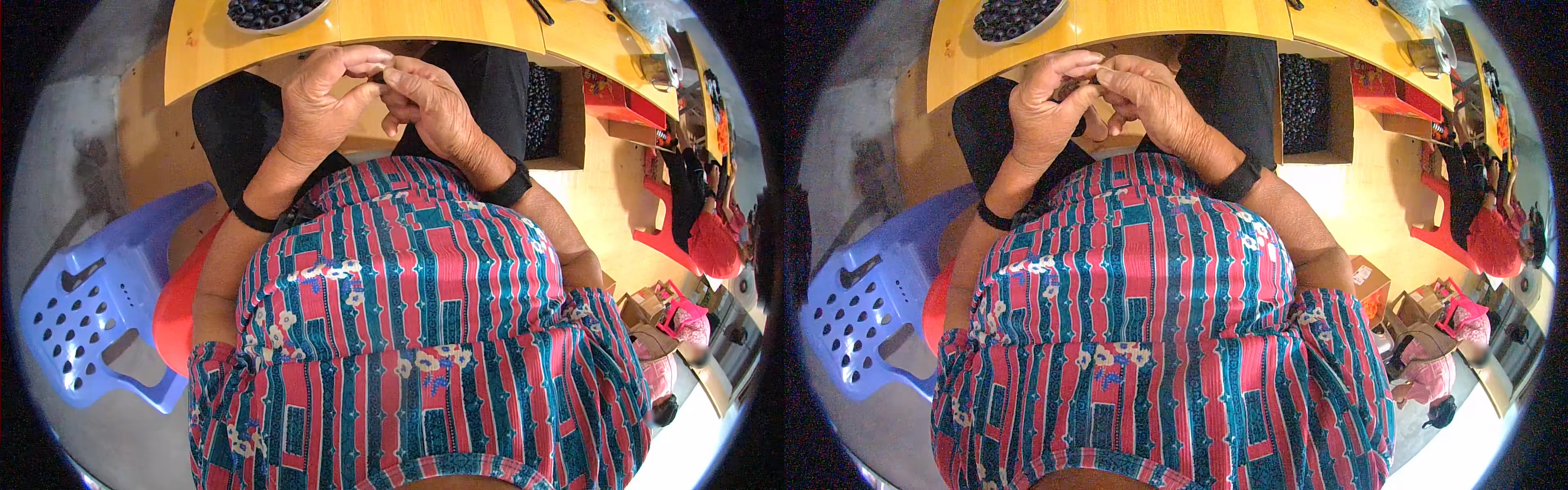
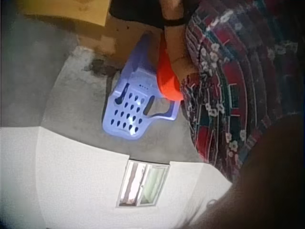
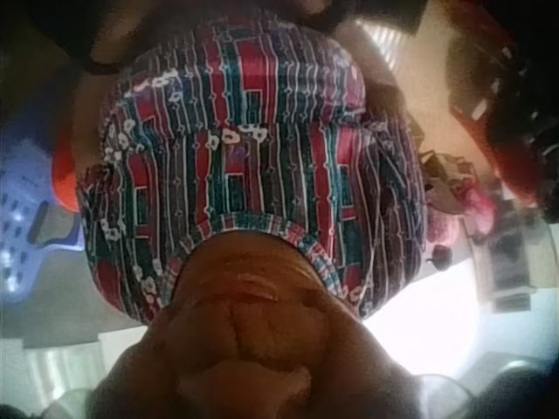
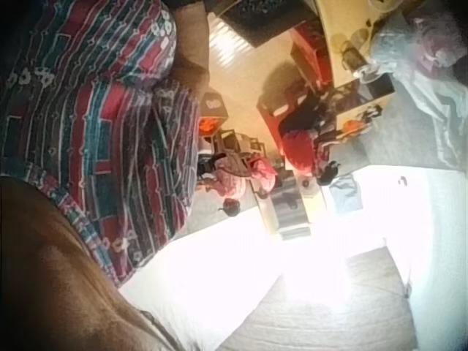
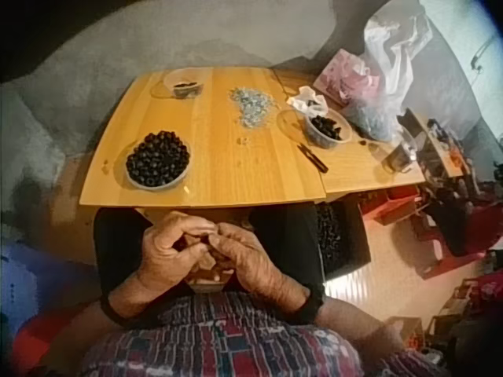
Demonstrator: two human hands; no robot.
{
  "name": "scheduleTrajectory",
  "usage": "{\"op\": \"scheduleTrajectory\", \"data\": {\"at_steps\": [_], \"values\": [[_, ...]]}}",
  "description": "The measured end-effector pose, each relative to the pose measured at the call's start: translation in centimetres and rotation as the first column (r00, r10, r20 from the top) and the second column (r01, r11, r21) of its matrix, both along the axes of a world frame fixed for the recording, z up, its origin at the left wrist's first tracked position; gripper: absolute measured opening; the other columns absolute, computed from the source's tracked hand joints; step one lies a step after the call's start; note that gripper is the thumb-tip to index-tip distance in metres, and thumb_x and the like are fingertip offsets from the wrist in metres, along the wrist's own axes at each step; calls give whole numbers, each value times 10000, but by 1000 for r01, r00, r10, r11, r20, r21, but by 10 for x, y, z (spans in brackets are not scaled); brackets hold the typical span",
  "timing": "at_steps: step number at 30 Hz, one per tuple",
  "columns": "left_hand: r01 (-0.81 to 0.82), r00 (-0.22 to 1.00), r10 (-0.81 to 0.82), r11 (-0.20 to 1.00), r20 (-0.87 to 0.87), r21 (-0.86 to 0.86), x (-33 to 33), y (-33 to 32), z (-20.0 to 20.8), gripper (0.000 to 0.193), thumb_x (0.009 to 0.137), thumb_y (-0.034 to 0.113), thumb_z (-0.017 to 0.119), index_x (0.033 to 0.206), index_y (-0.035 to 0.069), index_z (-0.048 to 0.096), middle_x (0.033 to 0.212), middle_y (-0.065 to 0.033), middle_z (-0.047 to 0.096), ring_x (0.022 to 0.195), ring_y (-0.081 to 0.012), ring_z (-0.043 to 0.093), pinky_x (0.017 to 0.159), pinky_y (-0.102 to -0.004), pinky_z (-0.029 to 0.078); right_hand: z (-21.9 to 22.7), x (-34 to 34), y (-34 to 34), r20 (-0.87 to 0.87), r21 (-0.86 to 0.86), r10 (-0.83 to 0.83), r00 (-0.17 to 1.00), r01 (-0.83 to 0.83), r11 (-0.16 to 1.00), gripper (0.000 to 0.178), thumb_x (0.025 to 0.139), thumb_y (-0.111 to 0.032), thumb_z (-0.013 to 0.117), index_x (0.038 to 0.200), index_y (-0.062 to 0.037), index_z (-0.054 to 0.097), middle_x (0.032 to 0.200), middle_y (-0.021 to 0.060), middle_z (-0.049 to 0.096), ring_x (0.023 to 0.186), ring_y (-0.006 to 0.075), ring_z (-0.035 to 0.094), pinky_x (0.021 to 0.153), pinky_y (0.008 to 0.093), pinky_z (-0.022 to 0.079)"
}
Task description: The person assembles small black plastic components by hand.
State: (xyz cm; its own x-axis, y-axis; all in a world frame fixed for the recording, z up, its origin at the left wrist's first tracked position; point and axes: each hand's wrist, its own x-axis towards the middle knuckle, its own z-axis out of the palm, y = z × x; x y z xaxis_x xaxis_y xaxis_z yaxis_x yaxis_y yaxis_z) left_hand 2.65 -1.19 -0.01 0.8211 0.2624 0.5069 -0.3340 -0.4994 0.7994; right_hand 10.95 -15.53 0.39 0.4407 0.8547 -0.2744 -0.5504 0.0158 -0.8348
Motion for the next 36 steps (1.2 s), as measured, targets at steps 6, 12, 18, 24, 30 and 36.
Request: {"op": "scheduleTrajectory", "data": {"at_steps": [6,12,18,24,30,36], "values": [[44,993,-77,939,-85,-342,-1,-4,-8,350,751,-35,673,1082,7,567,914,-49,647,784,-77,598,700,-203,501,-2,6,-1,-114,13,16,993,-15,1000,238,886,-278,525,831,-46,522,632,-29,385,540,79,418,500,244,460],[44,971,-146,888,-190,-457,-1,-6,0,433,754,-62,639,1159,32,518,879,-42,642,814,-83,605,748,-221,498,4,5,2,189,-75,-134,973,151,986,190,856,-201,579,920,-23,598,723,-5,552,585,71,507,507,226,446],[75,947,-237,818,-216,-570,-1,-5,0,532,763,-60,632,1241,21,413,868,-56,633,800,-83,595,720,-204,490,6,16,1,424,-69,-89,901,130,989,124,832,-110,613,860,3,658,753,21,635,577,71,541,513,198,449],[74,934,-265,799,-240,-596,-2,-4,-1,546,765,-49,637,1254,8,400,888,-76,628,791,-80,585,703,-195,475,7,22,-3,515,-96,-49,856,114,989,117,840,-92,609,855,9,666,722,24,634,560,65,549,523,196,464],[62,928,-266,801,-261,-595,-2,-3,-1,555,774,-22,641,1272,5,397,897,-81,625,787,-79,581,704,-196,473,-1,22,-4,509,-82,-47,860,103,991,127,844,-102,612,875,11,661,719,28,629,569,70,567,536,200,482],[35,905,-294,773,-309,-634,-3,-2,-4,533,777,-5,644,1257,-4,412,889,-78,626,784,-78,579,706,-198,471,-8,22,-5,552,-38,-65,832,103,994,124,849,-88,605,893,17,651,734,39,628,584,79,575,547,206,488]]}}
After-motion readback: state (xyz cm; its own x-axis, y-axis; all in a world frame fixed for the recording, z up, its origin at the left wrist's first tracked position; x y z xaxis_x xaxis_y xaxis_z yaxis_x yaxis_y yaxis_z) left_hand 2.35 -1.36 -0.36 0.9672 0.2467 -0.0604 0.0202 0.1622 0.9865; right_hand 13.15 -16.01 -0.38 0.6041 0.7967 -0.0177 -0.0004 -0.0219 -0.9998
